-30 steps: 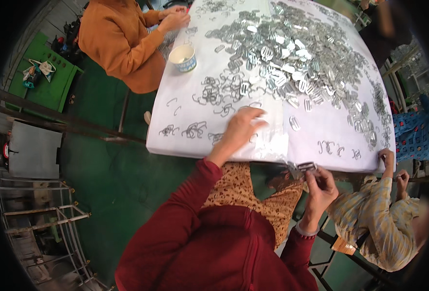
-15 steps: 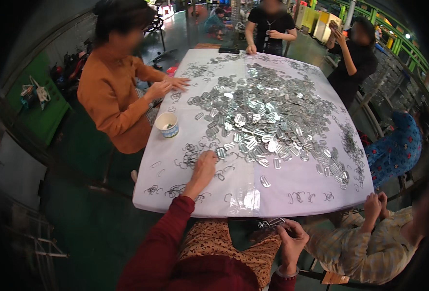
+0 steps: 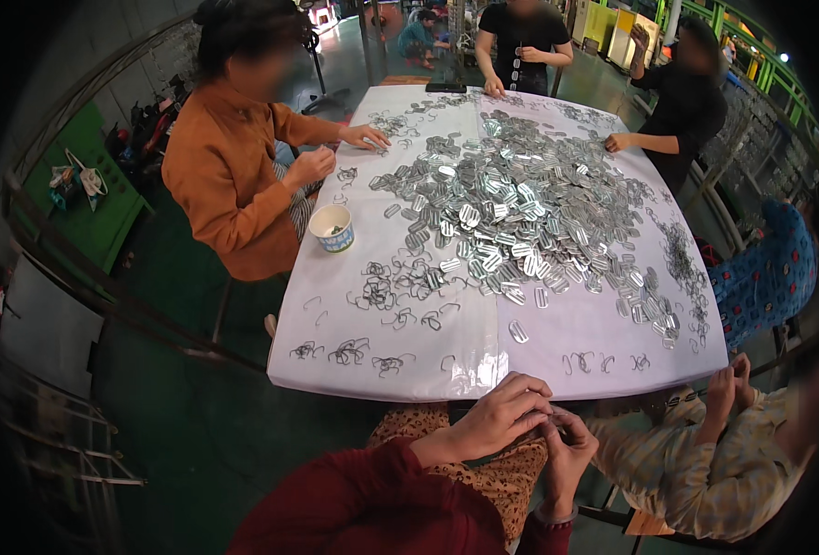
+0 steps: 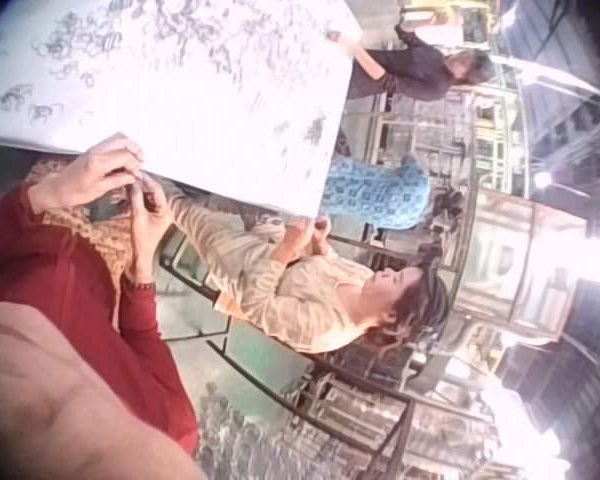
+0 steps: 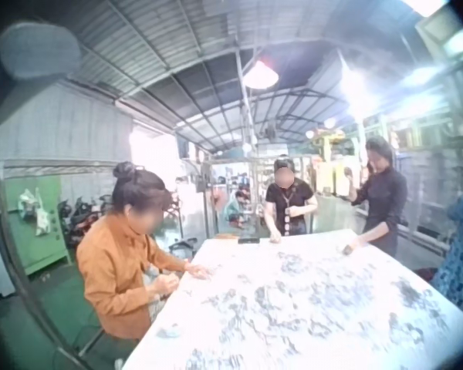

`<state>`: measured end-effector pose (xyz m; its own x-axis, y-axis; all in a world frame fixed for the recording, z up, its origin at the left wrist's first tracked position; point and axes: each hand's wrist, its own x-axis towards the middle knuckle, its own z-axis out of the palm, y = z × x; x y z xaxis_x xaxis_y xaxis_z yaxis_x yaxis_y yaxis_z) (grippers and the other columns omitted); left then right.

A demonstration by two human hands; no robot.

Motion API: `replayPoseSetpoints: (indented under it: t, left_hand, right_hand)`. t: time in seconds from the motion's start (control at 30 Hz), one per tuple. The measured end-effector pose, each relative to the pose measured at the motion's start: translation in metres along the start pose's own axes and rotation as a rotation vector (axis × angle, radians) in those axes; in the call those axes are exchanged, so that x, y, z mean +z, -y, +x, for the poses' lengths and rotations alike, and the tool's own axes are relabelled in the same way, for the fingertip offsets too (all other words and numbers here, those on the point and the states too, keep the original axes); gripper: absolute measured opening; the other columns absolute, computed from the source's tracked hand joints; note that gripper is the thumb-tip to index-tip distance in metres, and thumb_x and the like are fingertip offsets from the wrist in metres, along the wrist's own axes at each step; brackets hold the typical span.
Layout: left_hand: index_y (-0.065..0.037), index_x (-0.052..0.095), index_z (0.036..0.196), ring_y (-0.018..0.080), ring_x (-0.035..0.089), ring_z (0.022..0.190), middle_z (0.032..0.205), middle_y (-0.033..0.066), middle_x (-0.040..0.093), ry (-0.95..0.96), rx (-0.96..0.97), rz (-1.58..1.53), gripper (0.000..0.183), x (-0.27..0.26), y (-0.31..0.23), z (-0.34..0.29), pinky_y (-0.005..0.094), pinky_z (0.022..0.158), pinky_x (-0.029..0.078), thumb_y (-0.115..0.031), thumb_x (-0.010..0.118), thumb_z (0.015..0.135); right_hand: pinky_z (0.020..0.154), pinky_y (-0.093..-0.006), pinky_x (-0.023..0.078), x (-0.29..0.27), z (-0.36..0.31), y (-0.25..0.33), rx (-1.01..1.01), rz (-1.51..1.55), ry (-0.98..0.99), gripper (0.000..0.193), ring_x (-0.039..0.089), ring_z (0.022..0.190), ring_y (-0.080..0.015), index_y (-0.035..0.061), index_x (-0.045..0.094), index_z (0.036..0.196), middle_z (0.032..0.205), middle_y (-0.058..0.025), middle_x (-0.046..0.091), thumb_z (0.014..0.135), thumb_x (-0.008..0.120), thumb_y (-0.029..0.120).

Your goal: The person picks up metal buckles from a table and hangs them one at a time onto a metal rack.

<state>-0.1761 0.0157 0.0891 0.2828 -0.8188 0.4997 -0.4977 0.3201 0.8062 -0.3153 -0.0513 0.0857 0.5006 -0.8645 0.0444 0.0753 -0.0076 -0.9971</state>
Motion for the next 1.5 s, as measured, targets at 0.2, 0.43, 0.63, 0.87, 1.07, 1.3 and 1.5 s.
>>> replayPoseSetpoints:
  t: [0.2, 0.43, 0.63, 0.87, 1.07, 1.3, 1.5]
  left_hand:
    - [-0.002, 0.059, 0.089, 0.0277, 0.056, 0.092, 0.101, 0.011, 0.058, -0.087, 0.03, 0.057, 0.014, 0.023, 0.003, -0.007, 0.0353, 0.077, 0.047, -0.004, 0.067, 0.078]
    - [-0.001, 0.054, 0.092, 0.0267, 0.057, 0.088, 0.098, 0.0114, 0.058, -0.118, 0.027, 0.069, 0.015, 0.019, 0.004, -0.014, 0.0339, 0.074, 0.048, -0.001, 0.063, 0.08]
    - [0.0, 0.053, 0.095, 0.0198, 0.062, 0.08, 0.09, 0.0107, 0.061, -0.065, -0.212, -0.165, 0.014, 0.022, 0.008, -0.022, 0.0302, 0.069, 0.05, 0.001, 0.06, 0.084]
    - [0.0, 0.053, 0.093, 0.0182, 0.063, 0.084, 0.087, 0.0093, 0.062, -0.1, -0.208, -0.266, 0.011, 0.007, 0.011, -0.027, 0.028, 0.072, 0.05, -0.001, 0.06, 0.085]
    - [-0.002, 0.055, 0.092, 0.0179, 0.062, 0.08, 0.085, 0.0084, 0.061, -0.111, -0.202, -0.239, 0.009, 0.009, 0.01, -0.026, 0.0288, 0.069, 0.049, -0.001, 0.061, 0.085]
    - [-0.001, 0.055, 0.093, 0.0189, 0.061, 0.079, 0.086, 0.0083, 0.06, -0.139, -0.191, -0.225, 0.009, 0.004, 0.014, -0.037, 0.0296, 0.07, 0.048, -0.003, 0.06, 0.085]
    - [-0.001, 0.055, 0.093, 0.0206, 0.059, 0.076, 0.084, 0.0091, 0.059, -0.147, -0.187, -0.203, 0.01, 0.005, 0.023, -0.036, 0.0305, 0.066, 0.046, -0.004, 0.061, 0.085]
  right_hand:
    - [0.069, -0.0213, 0.049, -0.014, -0.007, -0.007, -0.041, -0.075, -0.076, 0.019, 0.059, 0.076, -0.0089, -0.007, 0.063, 0.098, 0.086, -0.0063, 0.065, 0.08, 0.061, -0.008]
    - [0.068, -0.0215, 0.051, -0.005, -0.012, -0.011, -0.065, -0.052, -0.094, 0.021, 0.06, 0.079, -0.0097, -0.0078, 0.062, 0.101, 0.09, -0.0077, 0.065, 0.08, 0.062, -0.009]
    - [0.067, -0.0218, 0.052, -0.002, -0.012, -0.008, -0.155, -0.237, 0.054, 0.039, 0.061, 0.076, -0.0103, -0.0024, 0.059, 0.116, 0.089, -0.0085, 0.065, 0.077, 0.064, -0.01]
    - [0.057, -0.0208, 0.046, 0.003, 0.047, -0.011, -0.092, -0.351, -0.008, 0.026, 0.057, 0.065, -0.0091, -0.0046, 0.063, 0.107, 0.08, -0.0074, 0.065, 0.082, 0.061, 0.0]
    - [0.077, -0.037, 0.045, 0.043, 0.152, -0.105, -0.486, -0.991, 0.294, 0.026, 0.054, 0.087, -0.0336, 0.0005, 0.065, 0.101, 0.094, -0.018, 0.06, 0.076, 0.066, 0.009]
    - [0.063, -0.0351, 0.049, 0.042, 0.175, -0.098, -0.321, -1.059, 0.302, 0.024, 0.061, 0.067, -0.0317, -0.0045, 0.065, 0.099, 0.08, -0.0199, 0.065, 0.076, 0.061, 0.001]
    - [0.063, -0.0231, 0.05, 0.014, 0.076, -0.018, 0.088, -0.233, 0.167, 0.026, 0.06, 0.073, -0.0115, -0.0055, 0.062, 0.109, 0.089, -0.0109, 0.066, 0.085, 0.061, 0.004]
